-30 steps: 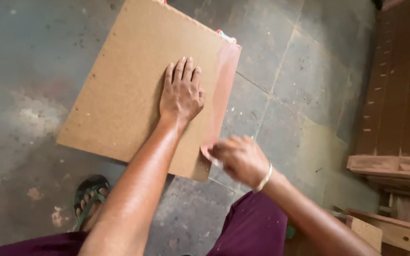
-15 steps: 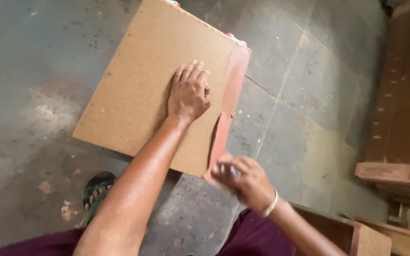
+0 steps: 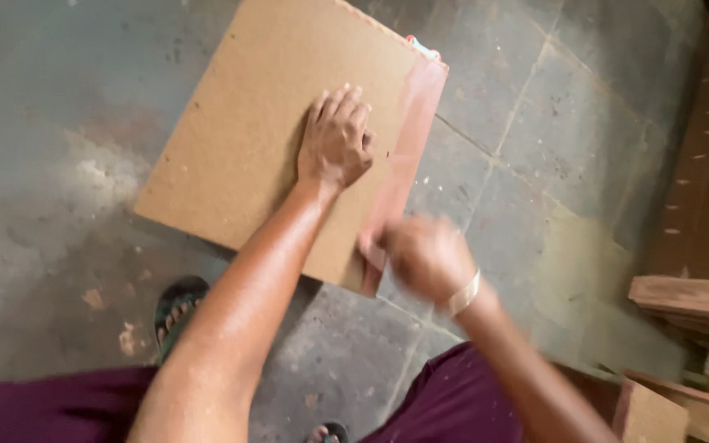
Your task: The person applies pink putty to the edges and corners of a wooden board using a small scraper. They repeatedly scoop putty from a container on the floor and spread it along the board's perimeter, then place the board into a wooden box.
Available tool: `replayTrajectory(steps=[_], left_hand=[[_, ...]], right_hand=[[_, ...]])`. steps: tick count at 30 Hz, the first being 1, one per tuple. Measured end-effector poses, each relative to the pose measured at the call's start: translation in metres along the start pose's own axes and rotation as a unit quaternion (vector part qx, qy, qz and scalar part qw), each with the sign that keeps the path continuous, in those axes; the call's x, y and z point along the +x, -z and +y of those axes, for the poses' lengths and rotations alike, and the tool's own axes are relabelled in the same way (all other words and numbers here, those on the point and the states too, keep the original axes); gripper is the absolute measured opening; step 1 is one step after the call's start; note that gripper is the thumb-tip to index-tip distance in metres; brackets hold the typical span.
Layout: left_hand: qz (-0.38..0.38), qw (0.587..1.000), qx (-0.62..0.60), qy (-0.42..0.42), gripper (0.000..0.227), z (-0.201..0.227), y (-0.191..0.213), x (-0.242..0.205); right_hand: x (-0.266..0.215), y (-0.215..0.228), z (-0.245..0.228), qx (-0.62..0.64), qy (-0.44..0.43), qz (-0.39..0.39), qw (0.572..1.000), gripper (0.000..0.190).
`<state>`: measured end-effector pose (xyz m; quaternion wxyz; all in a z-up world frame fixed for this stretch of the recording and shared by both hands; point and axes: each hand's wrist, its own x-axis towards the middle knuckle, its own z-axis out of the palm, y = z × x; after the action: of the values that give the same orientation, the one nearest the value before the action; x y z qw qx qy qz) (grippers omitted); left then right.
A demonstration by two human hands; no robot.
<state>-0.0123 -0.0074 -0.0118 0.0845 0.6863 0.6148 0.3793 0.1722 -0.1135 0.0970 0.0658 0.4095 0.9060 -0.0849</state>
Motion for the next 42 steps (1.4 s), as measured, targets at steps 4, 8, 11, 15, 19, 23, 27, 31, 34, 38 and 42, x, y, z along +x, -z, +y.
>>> replayTrajectory(steps=[4, 8, 11, 15, 19, 23, 27, 31, 34, 38, 42], left_hand=[[0.007, 1.0, -0.011, 0.004, 0.036, 0.005, -0.006, 0.002], [-0.004, 1.0, 0.002, 0.003, 0.035, -0.002, -0.007, 0.004], [0.012, 1.0, -0.023, -0.011, 0.037, -0.004, -0.006, 0.003], [0.021, 0.999, -0.034, 0.003, 0.032, -0.004, -0.01, 0.002], [0.036, 0.998, -0.051, 0.01, 0.029, -0.011, -0.015, 0.004], [0.068, 0.996, -0.059, 0.005, 0.031, -0.01, -0.019, 0.004], [0.058, 0.997, -0.053, 0.013, 0.031, -0.007, -0.013, 0.007], [0.062, 0.997, -0.039, 0.003, 0.027, -0.007, -0.009, 0.007], [0.07, 0.996, -0.049, 0.004, 0.026, -0.009, -0.017, 0.006], [0.054, 0.997, -0.051, 0.012, 0.026, -0.012, -0.014, 0.004], [-0.022, 0.999, -0.021, -0.01, 0.036, -0.008, -0.001, -0.005]], right_hand=[[-0.063, -0.01, -0.031, 0.043, 0.152, 0.059, 0.986, 0.024], [-0.041, 0.009, 0.01, 0.079, 0.166, 0.102, 0.978, 0.042], [-0.001, 0.012, 0.038, 0.07, 0.142, 0.171, 0.973, 0.061], [-0.003, -0.016, 0.028, 0.089, 0.101, 0.195, 0.972, 0.07], [-0.052, -0.03, 0.004, -0.011, 0.191, 0.18, 0.965, 0.053], [-0.024, -0.005, 0.024, -0.024, 0.126, 0.077, 0.989, 0.024], [0.079, 0.035, 0.091, -0.09, 0.051, 0.193, 0.976, 0.024], [0.094, 0.026, 0.098, -0.021, 0.076, 0.211, 0.974, 0.03], [0.042, -0.001, 0.055, 0.015, 0.08, 0.163, 0.983, 0.011], [-0.034, -0.01, -0.027, 0.013, 0.098, 0.083, 0.992, 0.01], [-0.075, 0.005, -0.039, 0.043, 0.204, 0.044, 0.977, 0.032]])
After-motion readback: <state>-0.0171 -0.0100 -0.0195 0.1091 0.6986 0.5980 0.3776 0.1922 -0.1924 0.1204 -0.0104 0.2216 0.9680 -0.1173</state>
